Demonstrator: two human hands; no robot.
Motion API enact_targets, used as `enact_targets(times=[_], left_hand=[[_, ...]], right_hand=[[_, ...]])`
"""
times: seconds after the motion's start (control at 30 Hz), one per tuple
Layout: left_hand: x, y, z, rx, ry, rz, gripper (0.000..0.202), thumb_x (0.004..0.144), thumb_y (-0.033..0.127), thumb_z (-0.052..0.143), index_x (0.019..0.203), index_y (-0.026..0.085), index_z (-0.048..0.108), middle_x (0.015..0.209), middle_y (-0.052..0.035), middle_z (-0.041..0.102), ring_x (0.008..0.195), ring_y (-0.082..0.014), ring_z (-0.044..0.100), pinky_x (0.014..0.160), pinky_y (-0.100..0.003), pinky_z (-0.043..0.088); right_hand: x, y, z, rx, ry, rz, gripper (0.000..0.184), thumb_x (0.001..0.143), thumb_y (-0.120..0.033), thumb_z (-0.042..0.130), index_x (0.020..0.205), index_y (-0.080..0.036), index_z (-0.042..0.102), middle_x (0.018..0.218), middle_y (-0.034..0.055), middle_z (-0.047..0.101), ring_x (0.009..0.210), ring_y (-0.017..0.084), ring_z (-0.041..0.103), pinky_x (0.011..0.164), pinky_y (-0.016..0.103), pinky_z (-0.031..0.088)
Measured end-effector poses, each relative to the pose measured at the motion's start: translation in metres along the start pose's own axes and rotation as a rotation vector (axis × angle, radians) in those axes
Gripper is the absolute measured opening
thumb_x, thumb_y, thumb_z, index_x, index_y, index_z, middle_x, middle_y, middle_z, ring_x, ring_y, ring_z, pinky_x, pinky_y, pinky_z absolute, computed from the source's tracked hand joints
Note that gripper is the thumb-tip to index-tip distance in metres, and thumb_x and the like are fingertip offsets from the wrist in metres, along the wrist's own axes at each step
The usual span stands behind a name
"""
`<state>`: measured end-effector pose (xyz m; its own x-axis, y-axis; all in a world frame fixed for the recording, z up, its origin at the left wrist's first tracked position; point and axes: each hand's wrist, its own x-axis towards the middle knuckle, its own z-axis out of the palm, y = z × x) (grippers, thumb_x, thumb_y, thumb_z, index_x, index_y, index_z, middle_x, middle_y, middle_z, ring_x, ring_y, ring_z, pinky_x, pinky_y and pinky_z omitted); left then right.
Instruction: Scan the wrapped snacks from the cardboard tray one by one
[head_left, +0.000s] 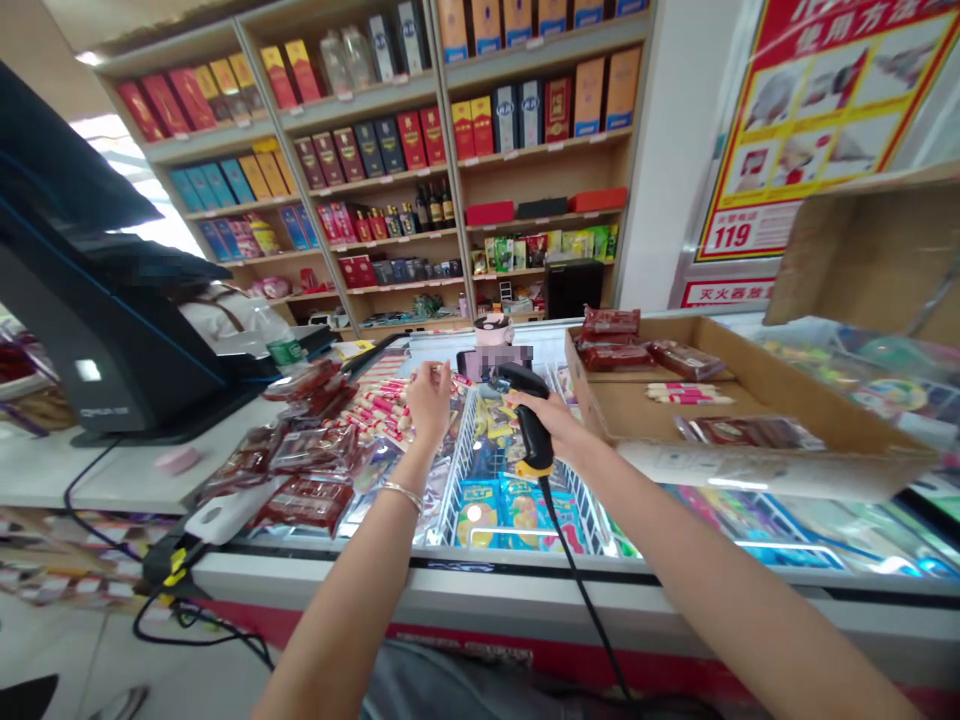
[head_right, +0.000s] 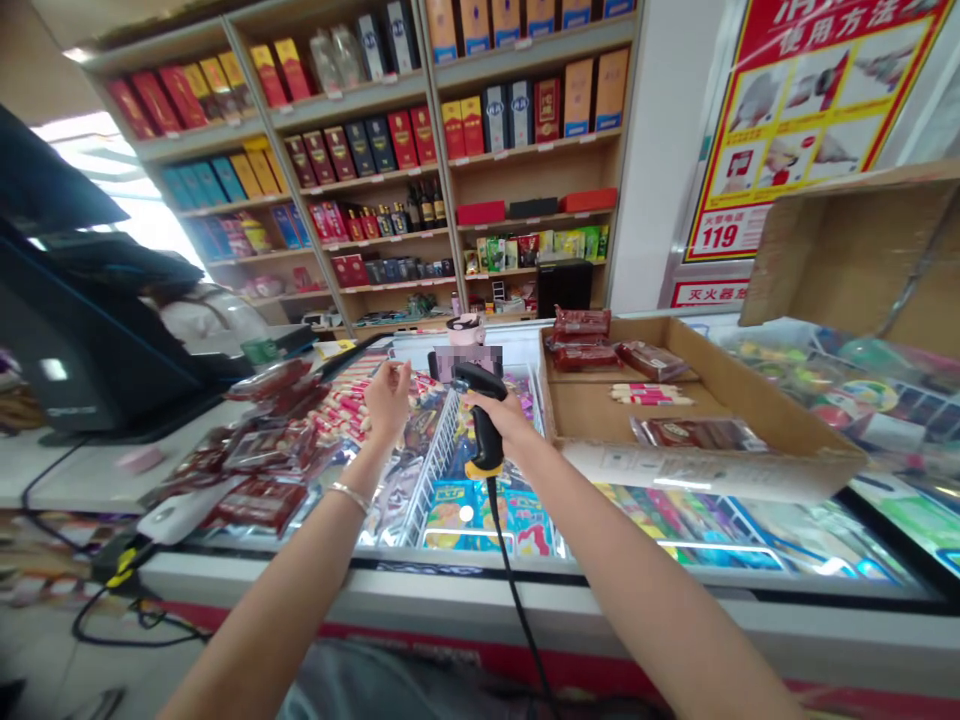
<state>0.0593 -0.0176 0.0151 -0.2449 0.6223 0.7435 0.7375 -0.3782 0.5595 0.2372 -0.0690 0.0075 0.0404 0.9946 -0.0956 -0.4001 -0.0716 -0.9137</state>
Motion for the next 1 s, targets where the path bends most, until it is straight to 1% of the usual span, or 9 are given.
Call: enact_targets(times=[0.1,0.2,0.37,0.47,0.57,0.7,0.77,0.83,1.0], left_hand=[[-0.002,0.001,-0.001,0.084,0.021,-0.011,0.030,0.089,0.046,0.042,0.080,0.019,0.054,0.056,0.0018,0.054,0.054,-0.0134,0.051,0.059,-0.025,0.033],[-0.004,-0.001,-0.001,0.119,0.028,-0.032,0.031,0.086,0.049,0.045,0.077,0.020,0.050,0.054,0.0028,0.051,0.052,-0.0139,0.049,0.058,-0.025,0.031],[-0.008,-0.003,-0.002,0.004,-0.005,-0.098,0.027,0.087,0.049,0.044,0.085,0.022,0.048,0.049,0.0049,0.051,0.052,-0.0149,0.052,0.059,-0.025,0.034],[-0.009,-0.004,-0.002,-0.021,-0.003,-0.115,0.023,0.090,0.042,0.036,0.093,0.022,0.046,0.056,0.0028,0.055,0.055,-0.0164,0.055,0.061,-0.027,0.037],[-0.010,-0.004,0.000,-0.007,0.000,-0.148,0.020,0.092,0.033,0.029,0.096,0.020,0.044,0.068,-0.0023,0.058,0.063,-0.0194,0.058,0.066,-0.031,0.040],[-0.011,-0.005,0.003,-0.009,-0.010,-0.201,0.016,0.090,0.027,0.030,0.096,0.019,0.042,0.082,-0.0077,0.059,0.074,-0.0225,0.059,0.072,-0.036,0.042],[-0.012,-0.006,0.004,-0.026,-0.020,-0.163,0.015,0.089,0.026,0.031,0.097,0.019,0.042,0.090,-0.0095,0.058,0.080,-0.0227,0.059,0.076,-0.037,0.043],[-0.013,-0.007,0.005,-0.051,-0.033,-0.078,0.015,0.089,0.023,0.032,0.098,0.018,0.043,0.096,-0.0102,0.057,0.087,-0.0222,0.058,0.081,-0.037,0.042],[-0.015,-0.006,0.004,-0.069,-0.041,0.124,0.027,0.084,0.011,0.031,0.106,0.019,0.046,0.101,-0.0098,0.055,0.098,-0.0205,0.053,0.087,-0.037,0.041]], right_hand=[[-0.003,0.003,-0.007,-0.017,0.042,0.036,0.013,0.069,-0.014,0.068,0.077,-0.011,0.060,0.059,0.0007,0.060,0.042,0.009,0.055,0.041,0.019,0.048],[-0.009,0.003,-0.008,-0.045,0.062,0.071,0.011,0.071,-0.015,0.067,0.077,-0.011,0.059,0.057,0.0007,0.059,0.041,0.009,0.054,0.038,0.018,0.045],[-0.017,0.000,-0.004,-0.088,0.055,0.082,0.013,0.070,-0.012,0.067,0.079,-0.011,0.058,0.056,0.0003,0.059,0.041,0.010,0.055,0.040,0.019,0.047],[-0.017,0.000,-0.004,-0.102,0.034,0.083,0.014,0.070,-0.011,0.067,0.081,-0.010,0.059,0.057,0.0003,0.059,0.041,0.009,0.054,0.040,0.019,0.047],[-0.014,0.002,-0.007,-0.110,0.020,0.071,0.015,0.069,-0.010,0.067,0.081,-0.010,0.059,0.060,0.0013,0.061,0.041,0.009,0.054,0.040,0.019,0.046],[-0.011,0.005,-0.011,-0.120,0.008,0.062,0.017,0.067,-0.011,0.068,0.081,-0.011,0.059,0.060,0.0010,0.061,0.042,0.009,0.055,0.039,0.018,0.045],[-0.012,0.006,-0.012,-0.118,0.008,0.059,0.017,0.066,-0.011,0.068,0.081,-0.011,0.059,0.059,0.0003,0.060,0.042,0.010,0.055,0.038,0.018,0.044],[-0.013,0.005,-0.011,-0.119,0.014,0.058,0.016,0.066,-0.011,0.068,0.080,-0.011,0.059,0.059,-0.0001,0.060,0.042,0.010,0.055,0.036,0.018,0.042],[-0.014,0.003,-0.010,-0.120,0.057,0.056,0.014,0.068,-0.010,0.066,0.080,-0.011,0.058,0.056,-0.0008,0.058,0.042,0.009,0.054,0.038,0.017,0.043]])
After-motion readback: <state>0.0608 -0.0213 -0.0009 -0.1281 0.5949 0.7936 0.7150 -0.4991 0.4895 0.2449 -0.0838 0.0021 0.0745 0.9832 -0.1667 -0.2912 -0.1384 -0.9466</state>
